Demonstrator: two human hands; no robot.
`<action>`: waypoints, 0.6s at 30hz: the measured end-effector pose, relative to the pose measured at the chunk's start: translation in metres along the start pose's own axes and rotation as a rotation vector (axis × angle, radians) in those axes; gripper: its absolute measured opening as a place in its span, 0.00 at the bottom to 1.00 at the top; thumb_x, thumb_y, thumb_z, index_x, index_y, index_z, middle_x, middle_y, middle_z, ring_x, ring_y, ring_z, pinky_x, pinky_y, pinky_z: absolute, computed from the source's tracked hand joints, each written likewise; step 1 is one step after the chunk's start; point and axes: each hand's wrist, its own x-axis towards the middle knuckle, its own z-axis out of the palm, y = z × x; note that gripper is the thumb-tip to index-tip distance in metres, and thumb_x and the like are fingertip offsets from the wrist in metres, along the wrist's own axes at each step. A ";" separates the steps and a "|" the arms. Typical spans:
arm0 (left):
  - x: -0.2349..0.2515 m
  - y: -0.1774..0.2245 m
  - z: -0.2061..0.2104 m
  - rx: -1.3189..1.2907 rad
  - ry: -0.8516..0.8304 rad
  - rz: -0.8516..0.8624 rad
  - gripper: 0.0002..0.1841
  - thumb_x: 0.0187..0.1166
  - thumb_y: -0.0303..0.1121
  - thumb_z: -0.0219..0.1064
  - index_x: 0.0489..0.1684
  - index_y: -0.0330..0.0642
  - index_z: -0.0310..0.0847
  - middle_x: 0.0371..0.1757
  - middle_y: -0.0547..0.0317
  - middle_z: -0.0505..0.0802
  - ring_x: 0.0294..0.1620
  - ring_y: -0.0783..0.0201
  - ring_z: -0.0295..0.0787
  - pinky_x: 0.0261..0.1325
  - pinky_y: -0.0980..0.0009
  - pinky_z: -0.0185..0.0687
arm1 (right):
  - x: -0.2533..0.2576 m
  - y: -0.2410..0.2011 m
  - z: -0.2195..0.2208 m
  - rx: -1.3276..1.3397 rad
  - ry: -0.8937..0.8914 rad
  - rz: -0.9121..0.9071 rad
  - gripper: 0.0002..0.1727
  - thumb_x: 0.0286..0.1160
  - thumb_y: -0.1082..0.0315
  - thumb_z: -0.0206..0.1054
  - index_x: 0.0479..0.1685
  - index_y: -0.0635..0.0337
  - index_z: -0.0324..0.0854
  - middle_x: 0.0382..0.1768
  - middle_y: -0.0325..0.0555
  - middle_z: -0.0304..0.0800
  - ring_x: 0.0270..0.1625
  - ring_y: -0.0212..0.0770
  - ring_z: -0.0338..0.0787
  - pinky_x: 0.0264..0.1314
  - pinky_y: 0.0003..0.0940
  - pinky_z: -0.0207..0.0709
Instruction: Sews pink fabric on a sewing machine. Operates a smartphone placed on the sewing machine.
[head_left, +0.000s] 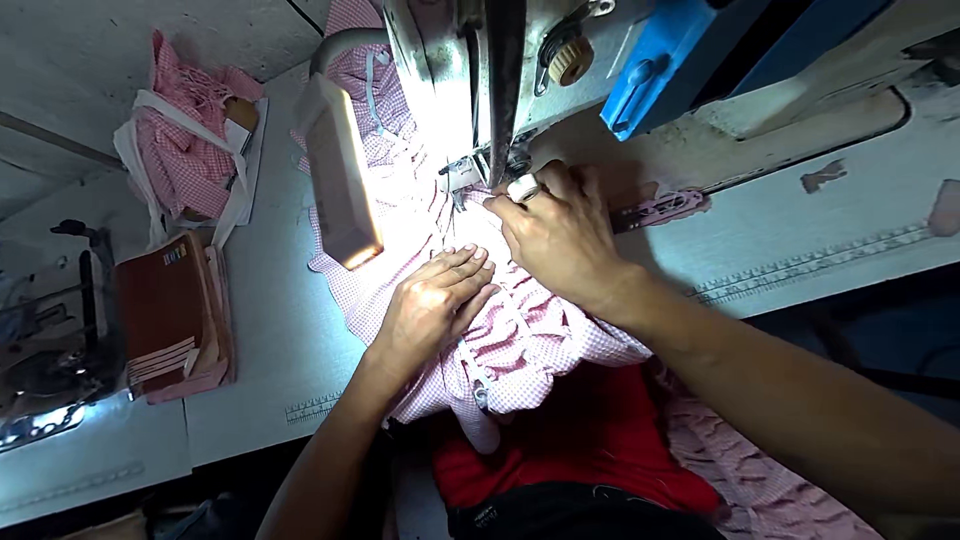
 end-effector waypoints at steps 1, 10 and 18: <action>0.001 -0.002 -0.001 0.001 -0.006 -0.004 0.15 0.87 0.38 0.64 0.58 0.42 0.94 0.67 0.56 0.94 0.76 0.60 0.86 0.83 0.63 0.75 | 0.001 0.001 0.001 0.000 0.010 0.003 0.16 0.85 0.70 0.55 0.59 0.52 0.88 0.55 0.52 0.90 0.61 0.61 0.84 0.62 0.62 0.67; 0.003 -0.024 -0.002 -0.101 0.033 -0.008 0.15 0.88 0.38 0.62 0.54 0.44 0.95 0.65 0.61 0.95 0.76 0.64 0.85 0.84 0.62 0.74 | -0.018 0.004 -0.008 0.238 0.246 0.056 0.13 0.81 0.62 0.64 0.51 0.53 0.93 0.54 0.47 0.93 0.61 0.53 0.87 0.64 0.56 0.76; 0.006 -0.029 0.009 -0.068 0.150 -0.020 0.15 0.87 0.40 0.62 0.55 0.48 0.96 0.65 0.64 0.95 0.74 0.66 0.86 0.81 0.63 0.77 | -0.020 0.037 -0.115 0.395 0.865 0.244 0.35 0.71 0.52 0.77 0.72 0.59 0.70 0.67 0.51 0.80 0.70 0.43 0.79 0.69 0.42 0.75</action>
